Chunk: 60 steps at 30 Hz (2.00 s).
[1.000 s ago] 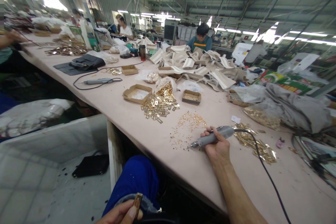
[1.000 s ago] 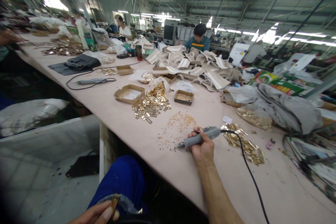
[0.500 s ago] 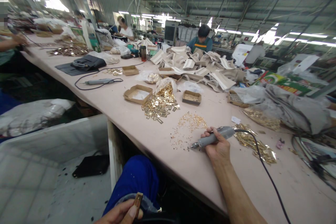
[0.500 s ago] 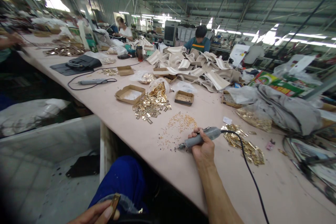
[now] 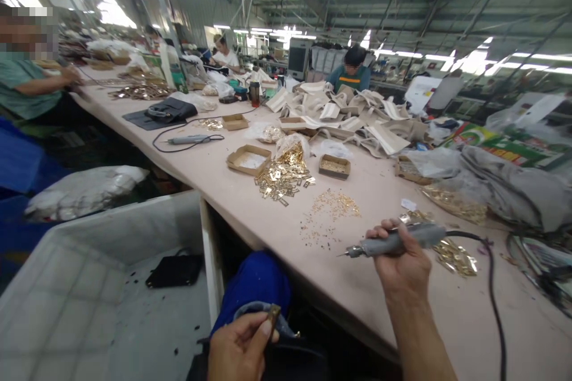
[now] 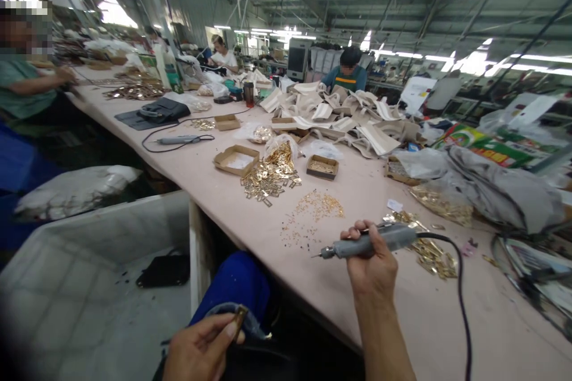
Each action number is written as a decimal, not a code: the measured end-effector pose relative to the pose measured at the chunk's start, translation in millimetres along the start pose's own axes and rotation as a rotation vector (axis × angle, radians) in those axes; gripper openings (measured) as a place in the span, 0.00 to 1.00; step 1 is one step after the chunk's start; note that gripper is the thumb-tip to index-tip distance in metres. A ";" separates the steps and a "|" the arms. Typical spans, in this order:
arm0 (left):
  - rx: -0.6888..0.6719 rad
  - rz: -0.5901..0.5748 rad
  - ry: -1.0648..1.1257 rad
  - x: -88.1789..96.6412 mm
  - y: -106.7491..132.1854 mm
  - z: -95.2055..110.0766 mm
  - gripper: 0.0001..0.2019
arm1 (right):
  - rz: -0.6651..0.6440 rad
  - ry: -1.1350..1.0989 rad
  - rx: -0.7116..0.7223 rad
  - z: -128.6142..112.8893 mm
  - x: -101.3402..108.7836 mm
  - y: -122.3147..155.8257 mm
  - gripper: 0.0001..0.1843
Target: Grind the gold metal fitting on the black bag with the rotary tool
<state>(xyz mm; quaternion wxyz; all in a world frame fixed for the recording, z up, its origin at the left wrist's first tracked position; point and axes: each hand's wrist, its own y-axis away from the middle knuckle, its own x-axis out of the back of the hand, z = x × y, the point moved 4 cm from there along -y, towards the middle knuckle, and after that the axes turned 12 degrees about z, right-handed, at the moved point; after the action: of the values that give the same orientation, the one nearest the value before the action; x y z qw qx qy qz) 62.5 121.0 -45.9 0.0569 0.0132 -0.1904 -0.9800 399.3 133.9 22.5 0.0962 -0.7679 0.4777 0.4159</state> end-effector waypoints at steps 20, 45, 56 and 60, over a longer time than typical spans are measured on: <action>-0.049 -0.117 -0.150 -19.5 41.1 3.3 0.09 | -0.339 0.340 0.347 25.6 -13.0 185.0 0.08; -0.130 -0.156 -0.170 -16.2 38.9 5.1 0.17 | -0.823 0.793 0.372 49.3 -20.6 195.6 0.19; -0.254 -0.300 -0.201 -12.2 34.5 -29.4 0.16 | -0.869 0.754 0.436 28.4 -17.4 210.4 0.18; -0.165 -0.351 -0.212 -14.9 38.2 -27.6 0.13 | -0.940 0.503 0.188 12.2 -14.7 207.0 0.24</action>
<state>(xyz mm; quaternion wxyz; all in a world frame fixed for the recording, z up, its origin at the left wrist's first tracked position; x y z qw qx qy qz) 82.8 77.2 -57.2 -0.1338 -0.0614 -0.1091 -0.9831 221.4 41.5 77.1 0.2230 -0.9627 0.1262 0.0870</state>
